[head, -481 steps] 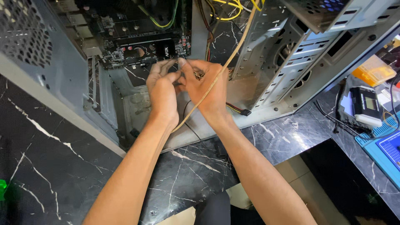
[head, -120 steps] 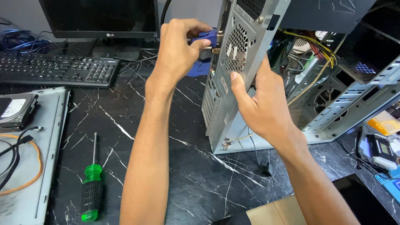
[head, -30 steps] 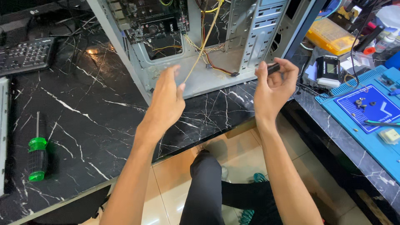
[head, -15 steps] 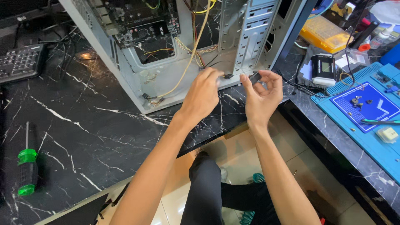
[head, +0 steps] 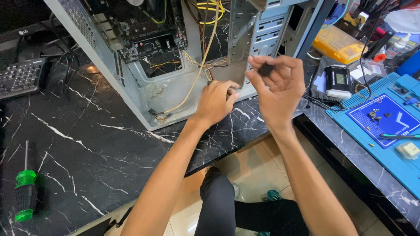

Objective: The person repairs a beige cable inside an open desktop computer case by stripping the outer jacket, twisting the inner wires, and securing the connection with black electrical tape. The person then connects a blue VGA cable to the back of the computer.

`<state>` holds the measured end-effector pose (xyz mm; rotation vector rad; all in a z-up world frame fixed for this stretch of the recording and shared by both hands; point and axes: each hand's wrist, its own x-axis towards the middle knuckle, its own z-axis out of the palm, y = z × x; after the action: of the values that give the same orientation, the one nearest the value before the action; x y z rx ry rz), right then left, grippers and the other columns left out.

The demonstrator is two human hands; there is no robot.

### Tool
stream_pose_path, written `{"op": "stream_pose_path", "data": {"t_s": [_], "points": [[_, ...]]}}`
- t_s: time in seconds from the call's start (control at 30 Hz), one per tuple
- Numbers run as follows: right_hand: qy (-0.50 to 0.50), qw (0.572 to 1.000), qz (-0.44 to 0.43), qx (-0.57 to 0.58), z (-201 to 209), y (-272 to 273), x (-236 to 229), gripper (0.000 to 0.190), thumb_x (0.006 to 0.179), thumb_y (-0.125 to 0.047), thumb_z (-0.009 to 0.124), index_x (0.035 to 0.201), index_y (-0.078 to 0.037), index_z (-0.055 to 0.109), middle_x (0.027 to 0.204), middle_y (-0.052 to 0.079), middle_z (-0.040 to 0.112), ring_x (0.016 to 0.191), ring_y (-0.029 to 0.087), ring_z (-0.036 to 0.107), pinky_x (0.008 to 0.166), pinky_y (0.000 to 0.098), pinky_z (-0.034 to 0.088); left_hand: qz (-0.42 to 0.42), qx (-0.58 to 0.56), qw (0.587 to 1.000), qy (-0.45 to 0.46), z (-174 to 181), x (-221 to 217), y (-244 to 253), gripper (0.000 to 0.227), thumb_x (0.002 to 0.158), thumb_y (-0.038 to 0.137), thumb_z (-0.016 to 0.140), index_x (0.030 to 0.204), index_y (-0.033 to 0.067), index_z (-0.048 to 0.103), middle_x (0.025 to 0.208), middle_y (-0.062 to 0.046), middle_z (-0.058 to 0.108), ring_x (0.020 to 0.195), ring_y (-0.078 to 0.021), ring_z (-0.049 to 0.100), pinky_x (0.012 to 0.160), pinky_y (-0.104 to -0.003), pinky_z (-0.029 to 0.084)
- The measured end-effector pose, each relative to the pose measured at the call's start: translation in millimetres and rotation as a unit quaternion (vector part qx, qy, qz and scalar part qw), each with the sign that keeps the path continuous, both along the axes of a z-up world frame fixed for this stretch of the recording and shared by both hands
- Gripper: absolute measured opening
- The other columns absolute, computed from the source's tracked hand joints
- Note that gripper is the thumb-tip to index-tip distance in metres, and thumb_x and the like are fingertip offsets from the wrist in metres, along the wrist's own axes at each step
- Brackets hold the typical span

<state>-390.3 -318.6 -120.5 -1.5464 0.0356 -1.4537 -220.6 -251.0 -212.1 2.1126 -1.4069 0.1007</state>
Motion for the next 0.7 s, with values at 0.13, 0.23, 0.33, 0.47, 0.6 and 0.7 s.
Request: {"op": "stream_pose_path", "data": {"t_s": [0.13,0.23,0.33,0.47,0.6,0.7], "points": [[0.042,0.997,0.053,-0.048,2,-4,3,0.049,0.107,0.015,0.080,0.141,-0.004,0.049,0.143,0.033,0.074,0.137,0.049,0.073,0.109,0.0469,0.070,-0.026,-0.010,0.999,0.023,-10,12,1,0.023,0.112,0.034,0.067,0.118,0.0274,0.088,0.107,-0.004,0.082,0.122,-0.0338,0.074,0.108,-0.051,0.058],[0.086,0.992,0.057,-0.069,-8,-9,7,0.037,0.116,0.008,0.069,0.145,-0.003,0.049,0.149,0.031,0.073,0.140,0.048,0.067,0.110,0.0461,0.068,-0.042,-0.002,0.999,0.033,-1,13,10,0.022,0.113,0.016,0.064,0.109,0.0140,0.086,0.111,-0.013,0.077,0.123,-0.0387,0.072,0.107,-0.045,0.059],[0.126,0.988,0.052,-0.072,-13,-5,10,0.040,0.113,0.012,0.067,0.149,-0.001,0.054,0.146,0.032,0.076,0.139,0.047,0.069,0.108,0.0474,0.068,-0.089,0.060,0.992,0.068,43,0,41,0.049,0.088,-0.017,0.076,0.131,0.0059,0.083,0.144,-0.016,0.073,0.139,-0.0451,0.070,0.114,-0.050,0.063],[0.166,0.983,0.056,-0.063,-38,-15,19,0.033,0.115,0.007,0.067,0.147,-0.001,0.066,0.145,0.026,0.079,0.139,0.042,0.069,0.110,0.0449,0.066,-0.124,0.030,0.991,-0.025,12,22,30,0.029,0.099,-0.003,0.071,0.125,0.0061,0.082,0.128,-0.020,0.077,0.127,-0.0462,0.073,0.107,-0.055,0.062],[0.176,0.980,0.088,-0.028,-42,-12,26,0.029,0.119,0.003,0.059,0.147,-0.001,0.063,0.146,0.028,0.077,0.141,0.041,0.069,0.117,0.0498,0.063,-0.078,0.026,0.992,-0.094,-9,33,16,0.020,0.116,0.025,0.062,0.108,0.0243,0.081,0.110,-0.008,0.080,0.117,-0.0366,0.076,0.103,-0.049,0.059],[0.155,0.982,0.103,0.000,-53,-19,31,0.030,0.120,0.003,0.058,0.149,0.002,0.059,0.147,0.032,0.075,0.142,0.044,0.067,0.120,0.0555,0.061,-0.033,-0.027,0.994,0.105,3,26,32,0.031,0.123,0.032,0.052,0.126,0.0161,0.078,0.118,-0.009,0.081,0.125,-0.0342,0.078,0.111,-0.047,0.053]]}}
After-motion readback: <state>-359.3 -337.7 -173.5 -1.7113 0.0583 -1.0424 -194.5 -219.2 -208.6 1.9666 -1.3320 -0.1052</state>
